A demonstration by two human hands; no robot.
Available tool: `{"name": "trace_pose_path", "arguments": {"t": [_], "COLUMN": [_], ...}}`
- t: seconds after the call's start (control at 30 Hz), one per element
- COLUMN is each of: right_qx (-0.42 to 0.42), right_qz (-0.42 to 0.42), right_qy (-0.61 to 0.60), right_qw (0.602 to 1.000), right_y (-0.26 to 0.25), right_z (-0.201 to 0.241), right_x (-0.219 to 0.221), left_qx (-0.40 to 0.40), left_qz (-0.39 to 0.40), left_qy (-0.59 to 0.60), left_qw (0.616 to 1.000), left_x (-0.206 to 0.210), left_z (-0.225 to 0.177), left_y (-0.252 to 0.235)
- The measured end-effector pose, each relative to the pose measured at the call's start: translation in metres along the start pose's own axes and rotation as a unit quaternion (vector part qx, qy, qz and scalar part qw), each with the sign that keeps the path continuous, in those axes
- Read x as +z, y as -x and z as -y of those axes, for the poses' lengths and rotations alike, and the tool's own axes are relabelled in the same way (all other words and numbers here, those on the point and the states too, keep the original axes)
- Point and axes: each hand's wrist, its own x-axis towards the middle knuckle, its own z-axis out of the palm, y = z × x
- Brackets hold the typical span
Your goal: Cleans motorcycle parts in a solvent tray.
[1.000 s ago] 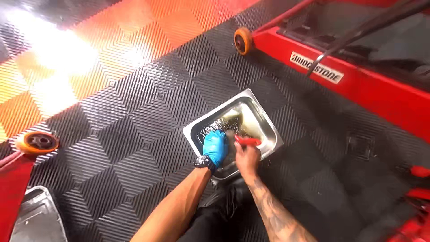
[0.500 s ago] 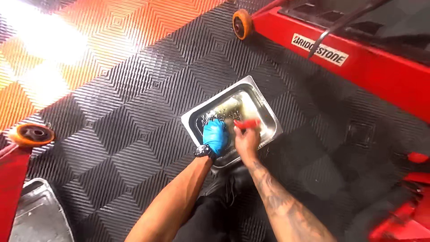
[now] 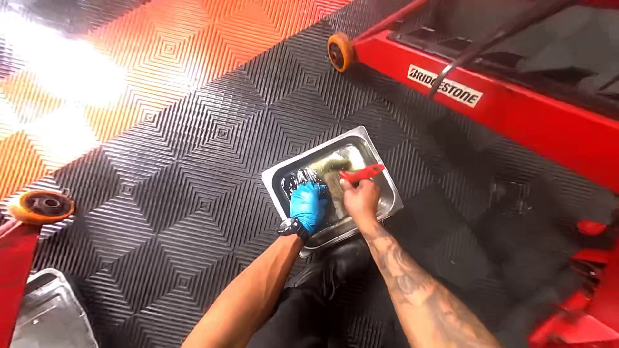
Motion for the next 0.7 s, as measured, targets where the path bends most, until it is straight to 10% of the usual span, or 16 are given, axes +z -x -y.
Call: {"name": "trace_pose_path", "arguments": {"t": [0.2,0.43,0.7], "right_qx": [-0.069,-0.021,-0.1], "right_qz": [0.039,-0.1,0.017], "right_qy": [0.085,0.003,0.085], "right_qw": [0.993,0.995,0.991], "right_y": [0.03,0.003,0.043], "right_z": [-0.041,-0.017,-0.058], "right_x": [-0.015,-0.023,-0.041], "left_qx": [-0.013,0.006,-0.015], "left_qz": [0.004,-0.041,-0.047], "left_qy": [0.015,0.087,0.021], "left_qw": [1.0,0.995,0.999], "left_x": [0.003,0.013,0.011], "left_z": [0.003,0.008,-0.003], "left_y": [0.008,0.011,0.01]}}
